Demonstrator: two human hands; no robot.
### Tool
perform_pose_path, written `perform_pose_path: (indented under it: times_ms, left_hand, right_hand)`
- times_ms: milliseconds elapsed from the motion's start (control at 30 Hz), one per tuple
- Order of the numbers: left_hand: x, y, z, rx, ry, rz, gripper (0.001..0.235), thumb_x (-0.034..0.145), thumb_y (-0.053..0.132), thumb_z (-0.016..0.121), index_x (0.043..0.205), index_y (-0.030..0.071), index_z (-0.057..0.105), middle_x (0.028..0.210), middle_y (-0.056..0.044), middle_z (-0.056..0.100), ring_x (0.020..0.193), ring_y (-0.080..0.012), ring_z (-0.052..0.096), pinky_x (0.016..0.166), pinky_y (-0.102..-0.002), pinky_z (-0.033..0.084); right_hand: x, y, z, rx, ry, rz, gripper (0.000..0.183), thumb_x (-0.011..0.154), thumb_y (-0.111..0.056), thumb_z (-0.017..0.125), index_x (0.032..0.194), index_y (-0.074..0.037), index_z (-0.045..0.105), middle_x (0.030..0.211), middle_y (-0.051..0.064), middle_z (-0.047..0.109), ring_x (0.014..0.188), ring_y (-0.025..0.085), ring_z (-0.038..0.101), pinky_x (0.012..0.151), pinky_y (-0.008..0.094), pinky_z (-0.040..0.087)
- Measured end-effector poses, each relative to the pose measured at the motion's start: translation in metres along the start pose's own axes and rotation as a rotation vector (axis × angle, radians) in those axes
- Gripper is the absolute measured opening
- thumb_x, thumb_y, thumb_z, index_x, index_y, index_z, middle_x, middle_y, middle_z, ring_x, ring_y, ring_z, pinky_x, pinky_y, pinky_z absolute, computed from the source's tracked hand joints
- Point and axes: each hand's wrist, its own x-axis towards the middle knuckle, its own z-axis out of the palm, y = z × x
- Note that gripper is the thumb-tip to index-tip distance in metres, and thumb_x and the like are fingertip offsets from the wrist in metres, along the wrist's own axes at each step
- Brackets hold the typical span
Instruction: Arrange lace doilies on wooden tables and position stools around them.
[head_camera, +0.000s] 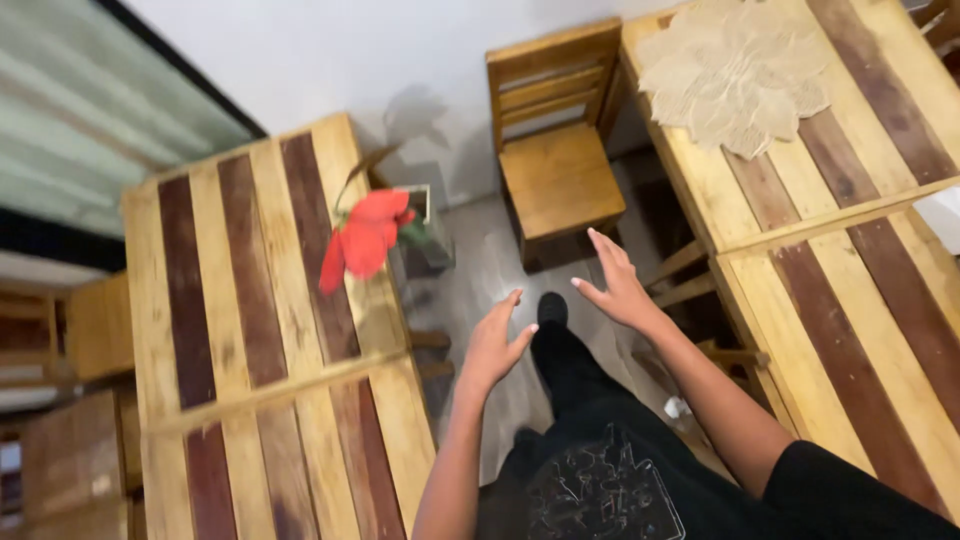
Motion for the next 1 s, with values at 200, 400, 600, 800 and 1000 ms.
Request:
perform_pose_path:
  times_ms: [200, 400, 600, 800, 1000]
  left_hand:
    - [0.132, -0.015, 0.005, 0.029, 0.013, 0.069, 0.068, 0.091, 0.030, 0.074, 0.150, 0.008, 0.048, 0.135, -0.020, 0.064, 0.124, -0.0386, 0.061, 0.102, -0.045, 0.050]
    - [0.264, -0.029, 0.013, 0.075, 0.027, 0.116, 0.067, 0.090, 0.029, 0.072, 0.149, 0.009, 0.047, 0.135, -0.019, 0.065, 0.124, -0.0376, 0.061, 0.102, -0.045, 0.050]
    - [0.367, -0.058, 0.028, 0.154, -0.030, 0.093, 0.063, 0.093, 0.032, 0.070, 0.148, 0.011, 0.049, 0.136, -0.014, 0.065, 0.125, -0.0346, 0.061, 0.098, -0.051, 0.048]
    - [0.477, -0.116, 0.048, 0.350, -0.083, 0.038, 0.058, 0.090, 0.035, 0.069, 0.143, 0.015, 0.055, 0.135, -0.010, 0.065, 0.123, -0.0310, 0.061, 0.097, -0.057, 0.042]
    - [0.565, -0.173, 0.045, 0.415, -0.121, 0.037, 0.056, 0.088, 0.032, 0.072, 0.139, 0.014, 0.057, 0.139, -0.010, 0.060, 0.130, -0.0317, 0.053, 0.102, -0.059, 0.039]
  right_hand:
    - [0.083, 0.065, -0.003, 0.049, 0.073, 0.090, 0.092, 0.091, -0.036, 0.073, 0.161, -0.002, 0.025, 0.159, 0.028, 0.037, 0.148, 0.044, 0.034, 0.121, 0.047, 0.029]
    - [0.176, 0.118, -0.003, 0.261, 0.079, 0.186, 0.092, 0.088, -0.035, 0.074, 0.160, -0.005, 0.025, 0.160, 0.024, 0.038, 0.146, 0.037, 0.041, 0.108, 0.045, 0.043]
    - [0.237, 0.214, 0.063, 0.435, 0.103, 0.410, 0.092, 0.090, -0.033, 0.076, 0.163, -0.009, 0.025, 0.153, 0.022, 0.049, 0.133, 0.029, 0.056, 0.102, 0.039, 0.051]
    - [0.294, 0.249, 0.119, 0.553, 0.133, 0.515, 0.092, 0.091, -0.031, 0.076, 0.163, -0.011, 0.023, 0.151, 0.022, 0.049, 0.124, 0.028, 0.060, 0.100, 0.039, 0.052]
    - [0.336, 0.302, 0.154, 0.793, 0.245, 0.646, 0.093, 0.088, -0.029, 0.074, 0.163, -0.013, 0.021, 0.148, 0.019, 0.048, 0.117, 0.027, 0.061, 0.087, 0.039, 0.054]
